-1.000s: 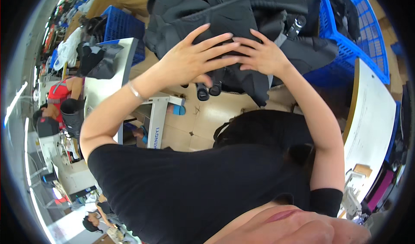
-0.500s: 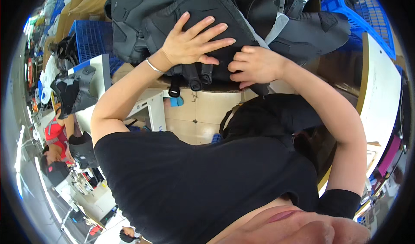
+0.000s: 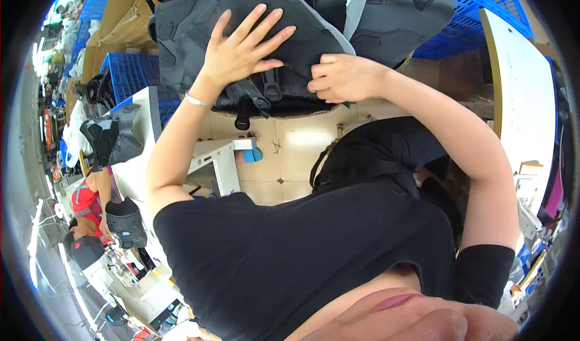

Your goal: The person sews and assembles parts of a boot upper using an industrial sewing machine, joining the pieces with thread.

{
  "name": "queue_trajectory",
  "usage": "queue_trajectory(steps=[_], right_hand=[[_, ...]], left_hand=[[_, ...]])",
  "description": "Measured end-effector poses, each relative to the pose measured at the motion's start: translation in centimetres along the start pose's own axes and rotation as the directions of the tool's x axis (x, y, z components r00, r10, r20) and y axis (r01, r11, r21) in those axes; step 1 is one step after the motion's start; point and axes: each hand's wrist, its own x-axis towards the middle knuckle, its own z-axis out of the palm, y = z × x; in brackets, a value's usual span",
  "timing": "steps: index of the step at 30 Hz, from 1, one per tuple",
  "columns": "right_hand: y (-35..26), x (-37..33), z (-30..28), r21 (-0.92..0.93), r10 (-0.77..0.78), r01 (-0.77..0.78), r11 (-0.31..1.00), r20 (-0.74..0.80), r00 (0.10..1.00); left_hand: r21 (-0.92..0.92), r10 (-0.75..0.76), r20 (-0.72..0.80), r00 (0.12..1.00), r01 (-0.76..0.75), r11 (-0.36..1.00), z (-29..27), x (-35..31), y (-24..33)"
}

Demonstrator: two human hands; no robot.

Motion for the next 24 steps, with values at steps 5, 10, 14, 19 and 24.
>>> queue_trajectory(steps=[5,10,14,19,24], right_hand=[[3.8,-1.9,2.2,-0.063,-0.202,0.202,0.977,0.01,0.979],[-2.4,-2.5,0.6,0.228,0.131,-0.168,0.959,0.169,0.977],[-3.8,-5.0,2.1,0.457,0.527,-0.51,0.728,0.102,0.844],[-3.7,-3.9,2.0,0.159,0.747,-0.855,0.493,0.427,0.51],[-12.6,-7.1,-5.1,0.281,0.871,-0.825,0.49,-0.132,0.473]], left_hand=[[-0.015,0.092,0.073,0.993,-0.091,0.996,-2.4,3.5,0.8],[-0.208,0.058,0.064,0.996,-0.043,0.977,-0.7,3.4,3.7],[-0.261,0.01,-0.068,0.998,-0.027,0.965,1.4,2.7,6.0],[-0.286,0.046,-0.119,0.992,-0.078,0.955,2.6,4.1,8.8],[-0.277,0.046,-0.211,0.976,-0.105,0.955,-3.3,3.5,12.5]])
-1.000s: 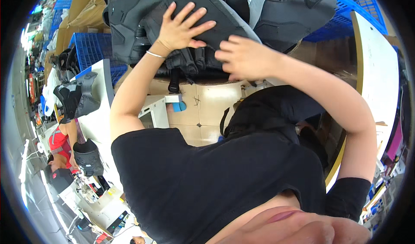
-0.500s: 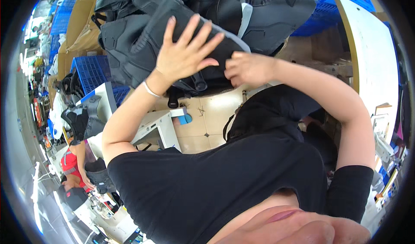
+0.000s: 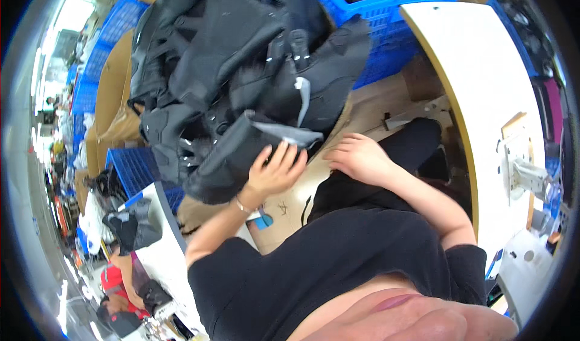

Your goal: The person sews and assembles parts of a boot upper using an industrial sewing machine, joining the pieces with thread.

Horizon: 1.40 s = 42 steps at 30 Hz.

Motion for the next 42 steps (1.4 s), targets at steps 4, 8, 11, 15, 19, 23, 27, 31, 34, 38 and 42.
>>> queue_trajectory(steps=[4,8,11,15,19,23,27,31,34,38,42], right_hand=[[0.8,-10.9,-8.0,-0.077,0.347,-0.394,0.916,-0.34,0.874],[3.0,-24.0,-12.4,0.233,0.695,-0.715,0.659,-0.552,0.46],[4.1,-33.6,-13.4,0.382,0.821,-0.794,0.472,-0.52,0.238],[5.0,-36.2,-11.1,0.588,0.788,-0.584,0.56,-0.596,0.155],[4.3,-33.4,-11.7,0.561,0.852,-0.687,0.462,-0.497,0.166],[4.7,-33.7,-11.4,0.516,0.817,-0.66,0.546,-0.501,0.285],[3.9,-33.2,-11.6,0.429,0.748,-0.657,0.62,-0.577,0.329],[3.5,-33.9,-11.2,0.483,0.779,-0.673,0.56,-0.584,0.229],[4.0,-34.8,-10.7,0.526,0.821,-0.707,0.472,-0.554,0.136],[4.9,-33.9,-10.4,0.4,0.757,-0.763,0.508,-0.63,0.174],[5.7,-31.8,-11.7,0.233,0.708,-0.807,0.543,-0.643,0.291]], left_hand=[[-0.114,-0.208,-0.04,0.977,0.202,0.973,-3.0,1.7,4.6],[-0.249,-0.225,-0.01,0.974,0.215,0.944,-4.0,3.8,9.4],[-0.07,-0.078,-0.019,0.997,0.077,0.995,-5.3,4.6,10.1],[0.095,-0.269,-0.219,0.938,0.295,0.951,-6.7,6.2,8.4],[-0.344,-0.543,-0.4,0.739,0.428,0.836,-6.2,15.1,9.0],[-0.715,-0.636,-0.464,0.616,0.163,0.68,2.2,30.7,11.2],[-0.809,-0.771,-0.399,0.496,0.205,0.551,16.1,46.5,2.9],[-0.676,-0.062,0.384,0.921,0.327,0.661,26.2,52.7,-9.7],[-0.496,-0.2,0.67,0.714,0.632,0.595,33.5,50.2,-11.8],[-0.245,0.013,0.869,0.495,0.406,0.88,39.1,45.3,-12.7],[-0.26,-0.196,0.915,0.351,0.888,0.379,44.8,42.6,-11.2]])
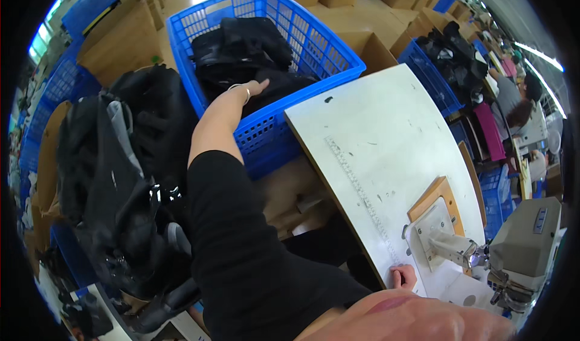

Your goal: The person sews and assembles parts of a boot upper using an industrial sewing machine, joining the pieces with thread.

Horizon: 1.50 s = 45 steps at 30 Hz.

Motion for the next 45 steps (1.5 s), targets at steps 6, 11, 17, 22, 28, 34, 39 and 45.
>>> queue_trajectory(steps=[6,11,17,22,28,34,39,45], right_hand=[[-0.4,-0.8,0.0,-0.046,0.098,-0.104,0.994,-0.123,0.988],[-1.9,1.0,-0.5,-0.078,0.002,-0.003,0.997,-0.016,1.0],[-0.9,-1.1,-0.8,-0.068,0.028,-0.032,0.997,-0.063,0.998],[-1.0,0.7,-0.5,0.012,-0.046,0.052,0.999,-0.276,0.96],[-6.5,0.2,-0.2,0.909,0.324,-0.134,0.395,-0.002,0.946],[-5.0,-9.8,-2.0,0.699,0.141,-0.312,0.643,0.292,0.946],[-5.5,-11.2,-3.5,0.568,0.257,-0.495,0.657,0.448,0.856],[-4.1,-13.5,-1.0,0.615,0.303,-0.43,0.661,0.306,0.903]], left_hand=[[-0.337,-0.004,-0.33,0.944,-0.114,0.934,3.2,3.4,6.5],[0.283,0.49,-0.508,0.709,-0.4,0.872,-4.0,-6.7,10.2],[0.792,0.955,-0.288,0.064,-0.545,0.276,-6.7,-25.2,19.2],[0.751,0.94,0.038,-0.34,-0.611,-0.251,-4.2,-36.3,16.9],[-0.241,0.98,0.192,-0.05,-0.971,-0.003,4.1,-48.3,16.7],[-0.398,0.38,0.87,0.314,-0.006,0.917,12.8,-48.0,14.8],[-0.098,0.214,0.959,-0.188,0.486,0.869,20.3,-44.4,12.1],[0.055,-0.058,0.975,-0.217,-0.021,0.998,21.2,-41.9,11.1]])
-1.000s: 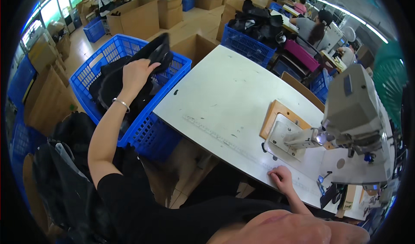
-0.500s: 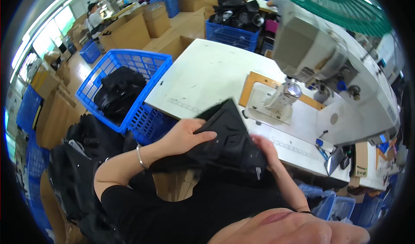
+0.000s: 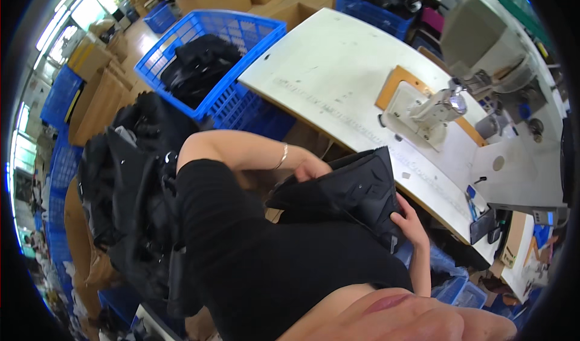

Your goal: The person sews and assembles parts of a boot upper using an industrial sewing machine, joining the pieces with thread.

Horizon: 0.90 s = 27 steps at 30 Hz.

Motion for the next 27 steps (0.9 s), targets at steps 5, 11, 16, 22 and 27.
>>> queue_trajectory(steps=[5,11,16,22,27], right_hand=[[-2.1,2.4,1.0,-0.255,-0.03,0.059,0.965,0.117,0.993],[-3.9,2.6,2.3,-0.44,0.058,-0.001,0.898,0.117,0.991],[-1.3,1.6,1.9,-0.177,0.031,-0.029,0.984,0.006,1.0],[-0.6,3.9,1.3,-0.115,0.088,-0.078,0.99,0.088,0.992],[1.9,4.6,0.2,-0.133,0.088,-0.08,0.988,0.055,0.995]], left_hand=[[0.083,0.088,-0.136,0.987,-0.077,0.994,3.9,3.9,-0.7],[0.061,0.234,-0.326,0.916,-0.227,0.972,4.1,3.9,-1.3],[0.015,0.313,-0.542,0.78,-0.364,0.931,3.7,2.3,-0.8],[0.046,0.356,-0.702,0.617,-0.459,0.887,4.3,5.9,1.7],[0.134,0.392,-0.756,0.523,-0.463,0.876,3.5,6.4,1.5]])
